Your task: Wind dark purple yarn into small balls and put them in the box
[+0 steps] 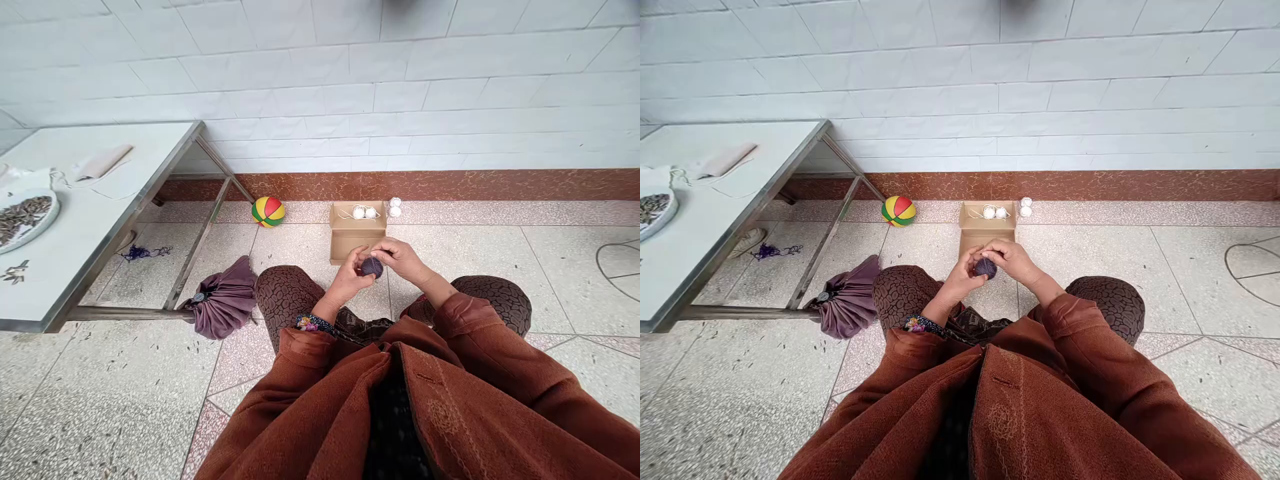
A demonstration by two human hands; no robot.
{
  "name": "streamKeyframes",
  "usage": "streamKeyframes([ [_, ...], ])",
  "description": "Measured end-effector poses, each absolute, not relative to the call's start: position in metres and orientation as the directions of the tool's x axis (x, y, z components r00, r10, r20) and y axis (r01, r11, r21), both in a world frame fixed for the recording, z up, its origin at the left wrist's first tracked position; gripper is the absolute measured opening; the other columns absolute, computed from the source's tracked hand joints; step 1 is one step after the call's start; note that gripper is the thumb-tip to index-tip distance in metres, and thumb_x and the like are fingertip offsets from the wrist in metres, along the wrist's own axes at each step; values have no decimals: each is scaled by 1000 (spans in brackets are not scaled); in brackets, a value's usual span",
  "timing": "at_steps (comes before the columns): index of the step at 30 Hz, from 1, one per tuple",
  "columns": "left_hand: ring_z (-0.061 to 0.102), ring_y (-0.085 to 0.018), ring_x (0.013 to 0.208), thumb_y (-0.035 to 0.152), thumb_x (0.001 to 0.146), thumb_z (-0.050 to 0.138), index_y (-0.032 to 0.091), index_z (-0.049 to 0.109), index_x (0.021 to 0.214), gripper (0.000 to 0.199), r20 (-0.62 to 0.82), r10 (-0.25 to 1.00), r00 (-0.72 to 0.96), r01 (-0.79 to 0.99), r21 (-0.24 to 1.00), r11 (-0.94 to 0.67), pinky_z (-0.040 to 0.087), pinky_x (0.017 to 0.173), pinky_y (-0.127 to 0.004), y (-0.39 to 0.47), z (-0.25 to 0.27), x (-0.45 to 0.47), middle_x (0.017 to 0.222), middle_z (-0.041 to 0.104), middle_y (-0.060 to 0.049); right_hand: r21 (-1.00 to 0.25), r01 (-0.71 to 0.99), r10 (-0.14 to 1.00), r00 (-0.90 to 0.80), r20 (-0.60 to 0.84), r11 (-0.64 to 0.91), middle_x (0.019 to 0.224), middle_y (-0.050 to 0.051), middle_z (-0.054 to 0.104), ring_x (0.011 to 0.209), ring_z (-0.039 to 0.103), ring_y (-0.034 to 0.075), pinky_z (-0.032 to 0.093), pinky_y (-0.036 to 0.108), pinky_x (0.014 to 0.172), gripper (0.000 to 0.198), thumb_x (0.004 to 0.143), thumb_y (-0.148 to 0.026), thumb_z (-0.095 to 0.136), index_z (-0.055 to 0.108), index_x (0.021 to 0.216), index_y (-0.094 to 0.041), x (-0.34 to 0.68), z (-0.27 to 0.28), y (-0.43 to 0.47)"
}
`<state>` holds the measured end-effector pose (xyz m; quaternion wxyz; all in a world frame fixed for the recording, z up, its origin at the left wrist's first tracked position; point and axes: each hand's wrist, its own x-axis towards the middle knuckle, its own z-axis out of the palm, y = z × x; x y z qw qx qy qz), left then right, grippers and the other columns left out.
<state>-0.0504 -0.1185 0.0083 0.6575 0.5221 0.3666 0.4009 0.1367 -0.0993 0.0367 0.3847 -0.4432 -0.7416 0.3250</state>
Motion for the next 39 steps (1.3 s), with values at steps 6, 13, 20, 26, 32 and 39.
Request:
streamKeyframes([
  [6, 59, -20, 111, 20, 70, 78, 23, 63, 123, 55, -84, 910, 406, -419, 868, 267, 44, 96, -34, -128, 9, -47, 122, 64, -6, -852, 455, 962, -203, 182, 257, 78, 3, 69, 75, 62, 19, 49, 30, 72, 30, 97, -43, 51, 67, 84, -21, 134, -15, -108],
  [13, 61, -18, 99, 21, 66, 78, 20, 65, 113, 49, -228, 951, 210, -404, 865, 296, 46, 92, -33, -122, -4, -51, 109, 68, -5, -766, 522, 910, -367, 194, 374, 87, 5, 70, 81, 64, 21, 51, 33, 77, 30, 102, -42, 46, 67, 91, -22, 134, -17, -157],
  [20, 59, -18, 93, 17, 62, 80, 20, 57, 129, 70, -144, 937, 319, -41, 985, 166, 45, 86, -33, -128, -1, -48, 113, 64, -7, -748, 452, 859, -402, 316, 486, 88, 6, 70, 83, 64, 20, 50, 32, 78, 23, 100, -38, 54, 72, 97, -23, 138, 43, -142],
  [26, 60, -19, 98, 18, 67, 82, 26, 44, 145, 87, -78, 849, 522, -216, 951, 220, 44, 90, -34, -135, 10, -43, 109, 65, -5, -889, 383, 956, -242, 167, 252, 87, 4, 72, 83, 65, 20, 49, 32, 80, 27, 96, -41, 55, 73, 89, -21, 146, 29, -110],
  [32, 61, -18, 102, 20, 70, 81, 22, 64, 120, 54, -168, 893, 418, -477, 796, 373, 45, 91, -32, -133, 13, -43, 113, 65, -6, -896, 433, 984, -176, 24, 100, 81, 2, 70, 79, 64, 20, 49, 32, 75, 29, 94, -44, 51, 68, 86, -21, 146, -12, -131],
  [39, 61, -16, 94, 21, 64, 83, 19, 64, 106, 46, -240, 950, 201, -424, 852, 306, 45, 91, -33, -124, 1, -42, 104, 68, -3, -781, 478, 884, -426, 194, 402, 83, 5, 69, 78, 63, 20, 49, 32, 77, 29, 101, -41, 49, 67, 87, -22, 136, 6, -160],
])
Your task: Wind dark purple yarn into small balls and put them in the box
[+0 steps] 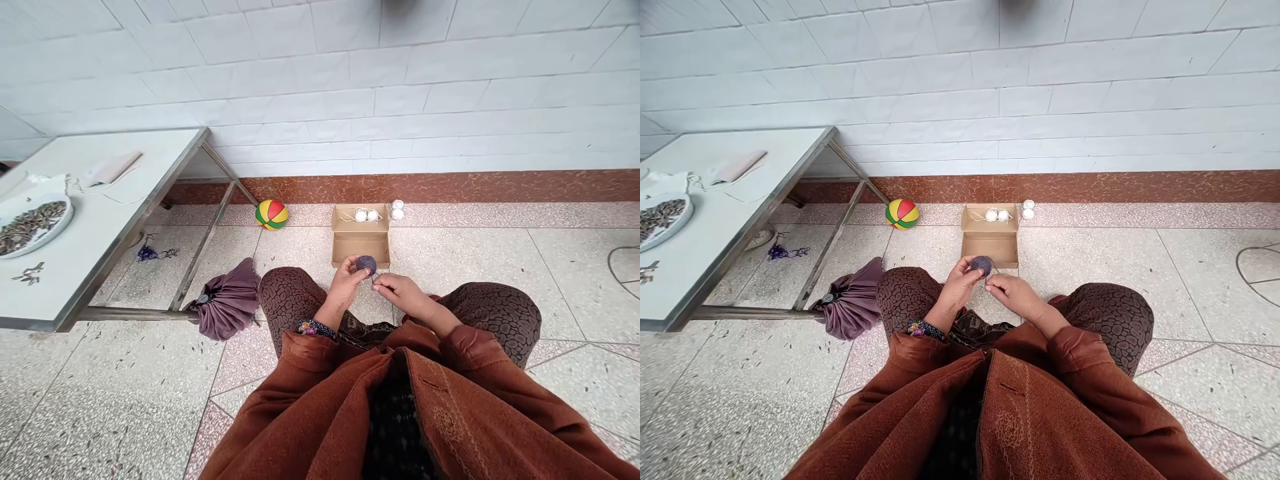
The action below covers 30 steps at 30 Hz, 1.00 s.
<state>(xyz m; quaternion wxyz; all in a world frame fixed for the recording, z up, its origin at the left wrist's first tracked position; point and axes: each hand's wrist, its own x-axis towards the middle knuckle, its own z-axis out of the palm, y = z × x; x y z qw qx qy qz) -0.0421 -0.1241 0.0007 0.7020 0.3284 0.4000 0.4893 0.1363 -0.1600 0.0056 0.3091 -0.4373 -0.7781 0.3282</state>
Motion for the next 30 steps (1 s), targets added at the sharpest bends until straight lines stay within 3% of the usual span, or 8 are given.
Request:
streamKeyframes([
  [3, 60, -16, 93, 22, 63, 84, 18, 64, 106, 48, -204, 968, 144, -266, 935, 236, 44, 92, -33, -122, -4, -42, 101, 69, -4, -763, 440, 849, -458, 263, 473, 82, 4, 68, 75, 63, 18, 49, 30, 73, 27, 102, -40, 50, 68, 91, -22, 136, 29, -158],
  [7, 60, -17, 92, 24, 63, 85, 19, 63, 114, 56, -161, 939, 304, -167, 961, 219, 45, 88, -33, -124, -4, -41, 105, 68, -5, -777, 435, 876, -375, 303, 455, 85, 4, 69, 78, 63, 18, 49, 30, 75, 26, 100, -39, 54, 70, 90, -22, 143, 47, -134],
  [12, 60, -18, 100, 20, 63, 84, 24, 56, 132, 75, -81, 884, 460, -340, 904, 259, 44, 93, -33, -128, 0, -38, 108, 66, -4, -821, 471, 943, -235, 234, 321, 80, 4, 70, 77, 63, 18, 49, 31, 76, 27, 95, -41, 56, 69, 82, -21, 153, 16, -107],
  [16, 61, -19, 102, 24, 66, 83, 21, 64, 119, 57, -155, 884, 442, -431, 827, 360, 47, 89, -32, -126, -5, -41, 113, 66, -6, -831, 521, 975, -189, 113, 197, 78, 3, 69, 75, 63, 19, 49, 31, 72, 31, 98, -43, 49, 67, 84, -21, 152, -26, -122],
  [23, 62, -17, 93, 30, 59, 87, 17, 65, 104, 52, -316, 914, 256, -387, 833, 396, 49, 87, -33, -118, -33, -49, 106, 69, -5, -773, 486, 869, -466, 165, 408, 84, 5, 69, 80, 65, 20, 51, 32, 78, 34, 101, -47, 49, 69, 89, -22, 141, -27, -151],
  [27, 60, -16, 87, 28, 59, 86, 16, 65, 107, 53, -292, 915, 277, -247, 899, 362, 47, 87, -32, -117, -42, -52, 96, 69, -4, -757, 468, 858, -459, 233, 456, 84, 5, 69, 79, 65, 19, 49, 30, 75, 33, 102, -46, 50, 70, 92, -22, 139, -7, -136],
  [30, 59, -15, 88, 26, 63, 84, 17, 64, 111, 52, -257, 899, 354, -172, 927, 333, 45, 86, -31, -115, -41, -54, 101, 68, -4, -761, 462, 870, -411, 272, 456, 85, 5, 69, 78, 64, 18, 48, 29, 74, 31, 100, -45, 53, 71, 92, -22, 141, -3, -114],
])
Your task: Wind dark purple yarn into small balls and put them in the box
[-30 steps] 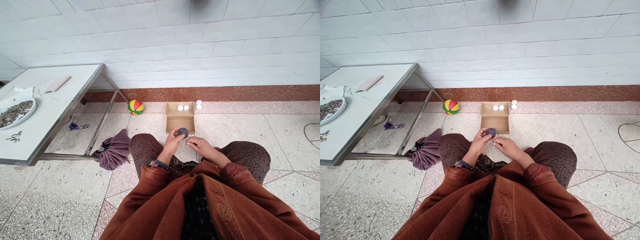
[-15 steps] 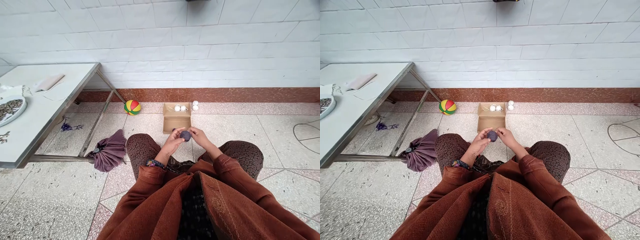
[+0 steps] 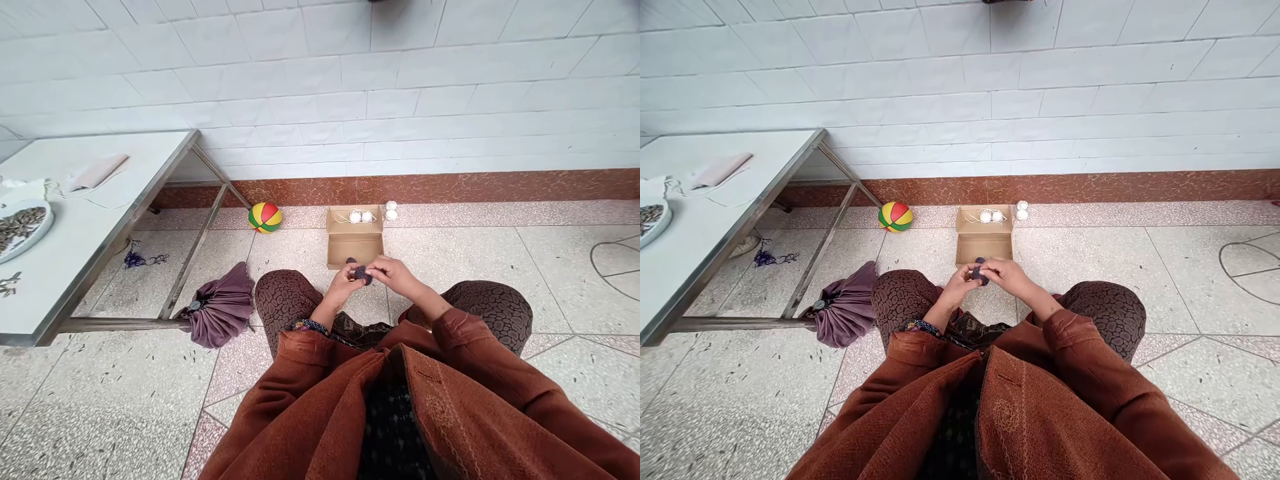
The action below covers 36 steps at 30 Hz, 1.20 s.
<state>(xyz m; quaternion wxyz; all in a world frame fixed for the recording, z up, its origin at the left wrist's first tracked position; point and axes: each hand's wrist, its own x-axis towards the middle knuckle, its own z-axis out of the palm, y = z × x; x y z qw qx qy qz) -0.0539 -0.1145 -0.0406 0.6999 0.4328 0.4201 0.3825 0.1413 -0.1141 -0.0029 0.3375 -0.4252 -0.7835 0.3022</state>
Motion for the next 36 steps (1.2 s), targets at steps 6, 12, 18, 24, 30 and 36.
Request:
streamKeyframes([
  [6, 62, -17, 98, 23, 61, 86, 24, 57, 129, 74, -149, 861, 487, -332, 880, 340, 46, 89, -32, -97, -30, -55, 107, 66, -3, -820, 469, 938, -264, 223, 328, 78, 3, 66, 74, 60, 18, 46, 30, 73, 32, 97, -45, 51, 66, 83, -21, 146, -28, -87],
  [12, 64, -19, 99, 29, 62, 86, 18, 64, 102, 47, -255, 882, 396, -488, 756, 437, 49, 96, -40, -62, -28, -56, 109, 68, -7, -818, 500, 949, -269, 165, 284, 78, 2, 66, 75, 61, 19, 48, 31, 75, 33, 100, -45, 46, 63, 84, -21, 138, -50, -100],
  [18, 62, -15, 90, 28, 54, 90, 16, 61, 97, 53, -332, 893, 303, -349, 834, 428, 48, 86, -33, -58, -46, -47, 98, 67, -4, -746, 481, 856, -465, 227, 460, 91, 5, 71, 85, 65, 20, 50, 32, 81, 24, 101, -38, 51, 68, 95, -23, 133, -27, -99],
  [24, 58, -13, 82, 26, 55, 90, 16, 62, 96, 51, -258, 856, 448, -128, 929, 347, 44, 84, -31, -51, -36, -44, 89, 65, 0, -718, 483, 850, -428, 306, 501, 88, 5, 70, 82, 65, 19, 50, 31, 78, 24, 100, -35, 54, 72, 93, -22, 150, 0, -62],
  [30, 64, -18, 96, 24, 61, 89, 24, 59, 126, 72, -112, 722, 683, -219, 911, 348, 46, 88, -34, -32, 0, -51, 104, 68, -5, -694, 567, 894, -333, 298, 443, 85, 4, 69, 79, 63, 18, 47, 30, 74, 20, 97, -31, 54, 70, 90, -21, 167, 1, -28],
  [36, 64, -20, 99, 26, 64, 86, 19, 66, 111, 51, -178, 866, 467, -402, 830, 387, 50, 93, -39, -26, 7, -55, 111, 67, -8, -702, 577, 900, -366, 235, 418, 80, 3, 68, 75, 62, 18, 47, 29, 72, 23, 98, -30, 50, 66, 86, -20, 158, -19, -38],
])
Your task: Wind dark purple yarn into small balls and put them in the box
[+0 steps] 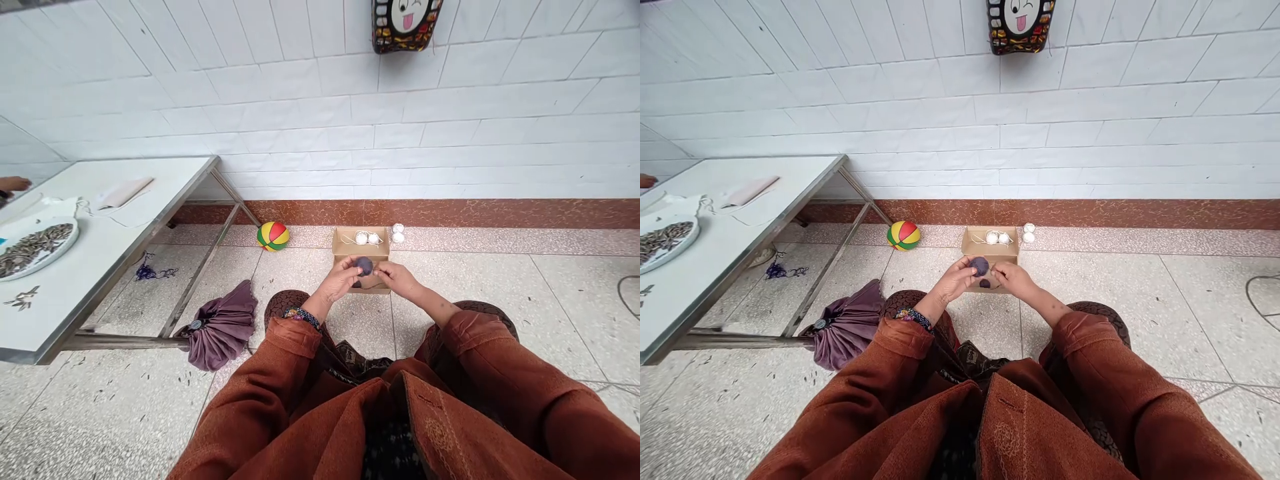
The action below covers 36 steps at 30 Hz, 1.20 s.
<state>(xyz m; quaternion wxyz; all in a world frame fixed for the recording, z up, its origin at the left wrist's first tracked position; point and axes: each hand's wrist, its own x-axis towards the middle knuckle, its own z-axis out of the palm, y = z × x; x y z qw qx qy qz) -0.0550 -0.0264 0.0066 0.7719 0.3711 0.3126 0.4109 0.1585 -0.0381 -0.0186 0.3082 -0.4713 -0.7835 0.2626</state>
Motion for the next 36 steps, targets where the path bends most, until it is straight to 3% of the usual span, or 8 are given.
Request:
streamKeyframes([
  [5, 64, -18, 96, 25, 62, 85, 17, 66, 98, 41, -224, 937, 269, -360, 879, 314, 50, 94, -40, -15, 4, -62, 102, 69, -6, -632, 460, 735, -621, 273, 623, 87, 4, 69, 81, 65, 19, 48, 29, 73, 25, 101, -35, 50, 70, 94, -22, 143, 3, -55],
  [9, 62, -16, 89, 22, 61, 85, 16, 66, 100, 44, -215, 954, 211, -187, 949, 255, 51, 88, -36, -2, 6, -62, 97, 69, -6, -626, 405, 717, -578, 390, 667, 90, 5, 70, 82, 66, 19, 48, 30, 76, 24, 101, -34, 50, 72, 99, -23, 144, 40, -43],
  [14, 62, -14, 89, 18, 60, 86, 16, 64, 112, 56, -154, 897, 414, -69, 977, 200, 47, 93, -36, 12, 4, -53, 98, 69, -4, -652, 433, 777, -444, 446, 622, 83, 5, 69, 78, 63, 19, 48, 31, 74, 26, 99, -39, 55, 72, 89, -22, 169, 58, 0],
  [21, 64, -18, 102, 19, 69, 84, 28, 43, 147, 88, -62, 767, 639, -239, 931, 274, 46, 97, -37, 4, 8, -36, 112, 69, -6, -803, 456, 919, -273, 284, 384, 77, 2, 67, 71, 59, 17, 45, 29, 69, 26, 96, -38, 55, 68, 82, -20, 175, 9, 21],
  [25, 64, -18, 105, 21, 71, 83, 26, 55, 138, 72, -73, 842, 534, -354, 885, 301, 47, 96, -35, 5, 15, -40, 117, 68, -7, -824, 498, 950, -277, 144, 270, 76, 2, 68, 71, 60, 18, 46, 29, 67, 25, 97, -32, 49, 67, 84, -20, 162, -12, 12],
  [29, 63, -18, 101, 26, 69, 83, 18, 67, 113, 47, -120, 914, 388, -353, 897, 268, 48, 95, -36, 10, 13, -50, 111, 69, -8, -732, 538, 870, -470, 151, 417, 86, 5, 70, 80, 63, 20, 47, 30, 74, 21, 98, -31, 50, 68, 92, -21, 155, -7, -5],
  [33, 63, -17, 95, 25, 65, 83, 17, 67, 110, 49, -123, 953, 278, -162, 972, 173, 47, 95, -37, 10, 3, -54, 104, 69, -6, -703, 421, 730, -652, 205, 574, 85, 5, 68, 80, 63, 19, 47, 31, 75, 24, 100, -34, 51, 67, 88, -21, 154, 14, -22],
  [36, 62, -17, 93, 20, 61, 84, 17, 67, 113, 55, -96, 945, 313, 22, 995, 94, 47, 92, -37, 6, -2, -52, 109, 67, -7, -784, 334, 754, -610, 244, 523, 84, 4, 70, 78, 64, 18, 48, 30, 74, 23, 99, -37, 54, 69, 91, -21, 156, 31, -24],
])
